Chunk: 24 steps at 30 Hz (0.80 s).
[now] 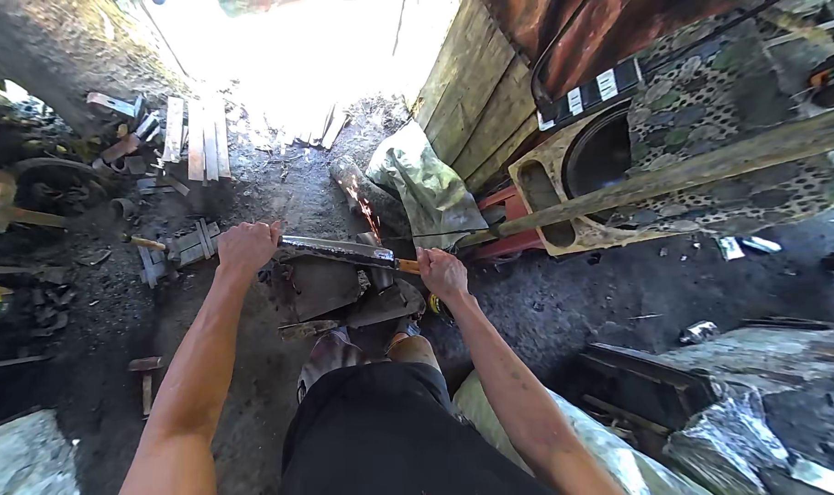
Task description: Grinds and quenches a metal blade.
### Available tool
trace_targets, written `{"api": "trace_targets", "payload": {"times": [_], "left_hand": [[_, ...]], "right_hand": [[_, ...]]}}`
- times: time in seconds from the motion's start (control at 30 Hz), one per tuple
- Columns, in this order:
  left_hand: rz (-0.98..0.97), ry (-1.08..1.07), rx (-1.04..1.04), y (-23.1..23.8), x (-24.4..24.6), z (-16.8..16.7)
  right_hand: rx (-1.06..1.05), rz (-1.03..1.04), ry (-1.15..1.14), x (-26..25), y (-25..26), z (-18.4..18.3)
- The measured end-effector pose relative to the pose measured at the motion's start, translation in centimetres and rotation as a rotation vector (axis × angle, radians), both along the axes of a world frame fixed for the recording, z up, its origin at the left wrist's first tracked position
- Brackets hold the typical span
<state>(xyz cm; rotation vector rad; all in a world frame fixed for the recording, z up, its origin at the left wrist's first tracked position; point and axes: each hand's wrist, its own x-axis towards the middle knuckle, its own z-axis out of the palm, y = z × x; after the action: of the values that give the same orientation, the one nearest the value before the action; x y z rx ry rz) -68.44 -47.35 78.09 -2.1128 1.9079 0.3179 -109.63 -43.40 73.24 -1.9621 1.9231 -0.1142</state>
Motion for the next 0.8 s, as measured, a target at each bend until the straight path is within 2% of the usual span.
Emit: {"api": "trace_targets", "payload": {"times": [0.8], "left_hand": [[0.105,0.01,0.094,0.2,0.9,0.0]], "right_hand": [[0.099,0.091,-0.027,0.4,-1.9,1.7]]}}
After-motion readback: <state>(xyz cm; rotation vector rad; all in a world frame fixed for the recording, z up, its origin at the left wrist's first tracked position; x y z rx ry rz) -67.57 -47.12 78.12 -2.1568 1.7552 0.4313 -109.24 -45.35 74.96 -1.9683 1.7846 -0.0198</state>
